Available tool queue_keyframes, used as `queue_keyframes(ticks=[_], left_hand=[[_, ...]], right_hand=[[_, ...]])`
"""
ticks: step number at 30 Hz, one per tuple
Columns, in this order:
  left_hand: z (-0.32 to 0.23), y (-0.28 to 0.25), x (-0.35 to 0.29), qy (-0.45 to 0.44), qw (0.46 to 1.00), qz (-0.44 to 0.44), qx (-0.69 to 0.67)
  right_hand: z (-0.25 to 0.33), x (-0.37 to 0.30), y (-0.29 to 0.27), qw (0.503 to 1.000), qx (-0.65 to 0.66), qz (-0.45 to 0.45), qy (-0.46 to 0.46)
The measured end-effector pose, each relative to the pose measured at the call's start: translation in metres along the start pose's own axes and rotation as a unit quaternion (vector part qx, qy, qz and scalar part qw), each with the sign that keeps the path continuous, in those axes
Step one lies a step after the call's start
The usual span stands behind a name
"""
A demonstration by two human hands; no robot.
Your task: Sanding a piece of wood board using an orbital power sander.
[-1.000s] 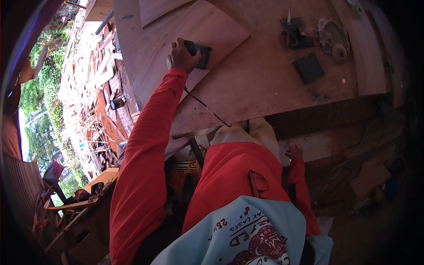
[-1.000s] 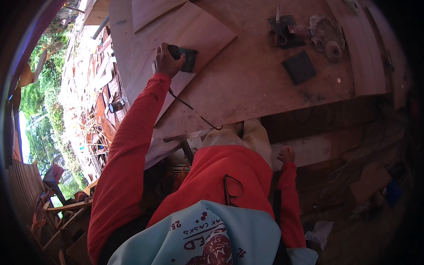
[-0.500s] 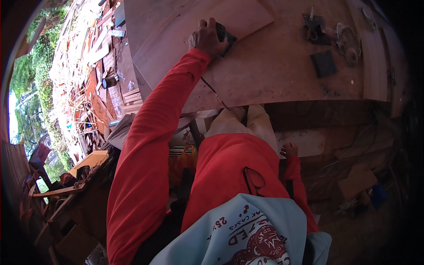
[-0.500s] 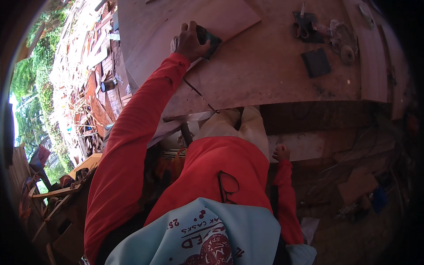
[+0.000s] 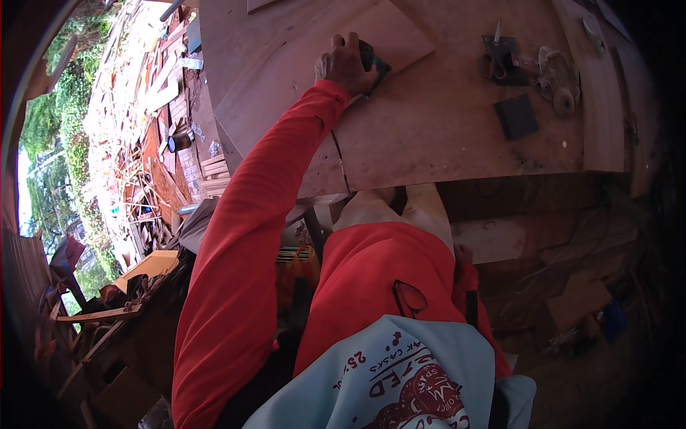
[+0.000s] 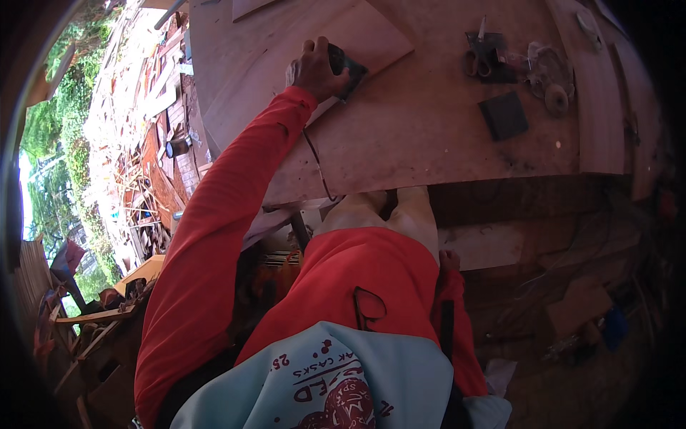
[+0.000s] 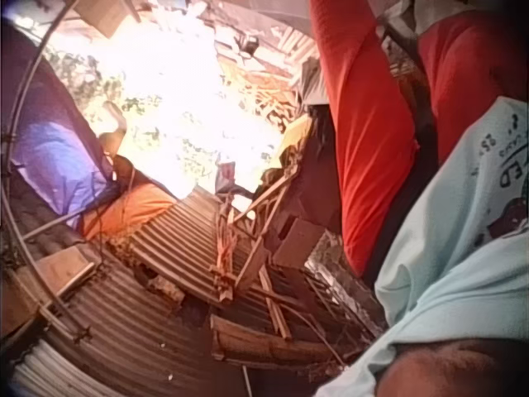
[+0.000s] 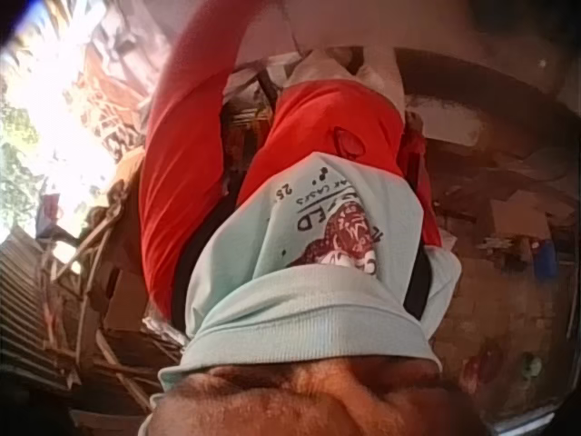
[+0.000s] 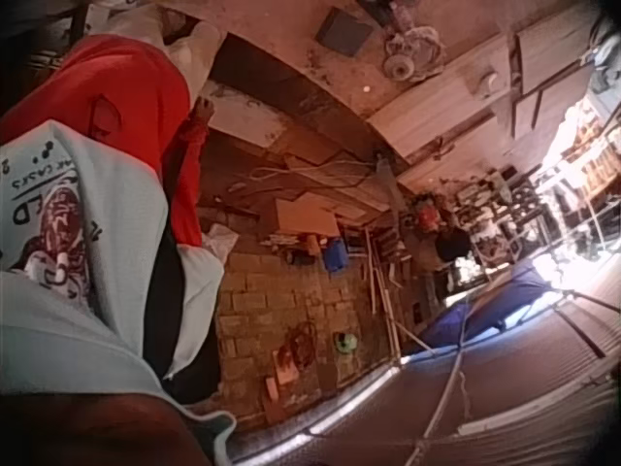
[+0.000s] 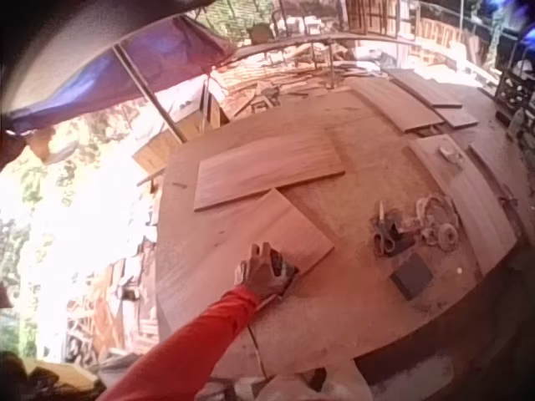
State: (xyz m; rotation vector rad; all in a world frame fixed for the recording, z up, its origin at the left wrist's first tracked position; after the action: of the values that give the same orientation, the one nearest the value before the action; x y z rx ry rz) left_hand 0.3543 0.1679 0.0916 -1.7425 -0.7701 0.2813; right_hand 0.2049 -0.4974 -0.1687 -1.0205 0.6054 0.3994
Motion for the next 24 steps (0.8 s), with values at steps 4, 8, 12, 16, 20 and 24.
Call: queue_keyframes(ticks=[4, 8, 12, 16, 20, 24], left_hand=[[-0.016, 0.008, 0.023, -0.001, 1.000, 0.006, 0.015], [-0.050, 0.027, 0.046, 0.007, 1.000, 0.008, 0.001], [-0.074, 0.043, 0.065, 0.021, 1.000, 0.005, -0.008], [-0.092, 0.052, 0.081, 0.016, 1.000, 0.002, -0.014], [-0.095, 0.052, 0.085, 0.006, 1.000, 0.000, -0.018], [-0.075, 0.043, 0.069, -0.008, 1.000, 0.005, -0.007]], right_hand=[[0.049, 0.013, -0.029, 0.962, 0.122, 0.061, 0.237], [0.042, 0.037, -0.050, 0.929, 0.232, 0.024, 0.288], [0.046, 0.046, -0.056, 0.923, 0.253, 0.018, 0.289], [0.050, 0.045, -0.058, 0.920, 0.271, 0.033, 0.281], [0.050, 0.046, -0.060, 0.921, 0.262, 0.036, 0.285], [0.047, 0.051, -0.064, 0.925, 0.251, 0.044, 0.281]])
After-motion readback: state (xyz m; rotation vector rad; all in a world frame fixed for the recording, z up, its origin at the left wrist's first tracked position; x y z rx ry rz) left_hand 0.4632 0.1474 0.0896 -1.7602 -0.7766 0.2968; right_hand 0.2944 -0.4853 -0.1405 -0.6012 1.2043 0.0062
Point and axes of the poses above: each hand's wrist, its own x-axis towards the middle knuckle, its own y-axis out of the palm, z = x × y, the point moved 5 cm from there along x, towards the middle knuckle, and after that the axes turned 15 degrees about -z, right-handed, at the moved point
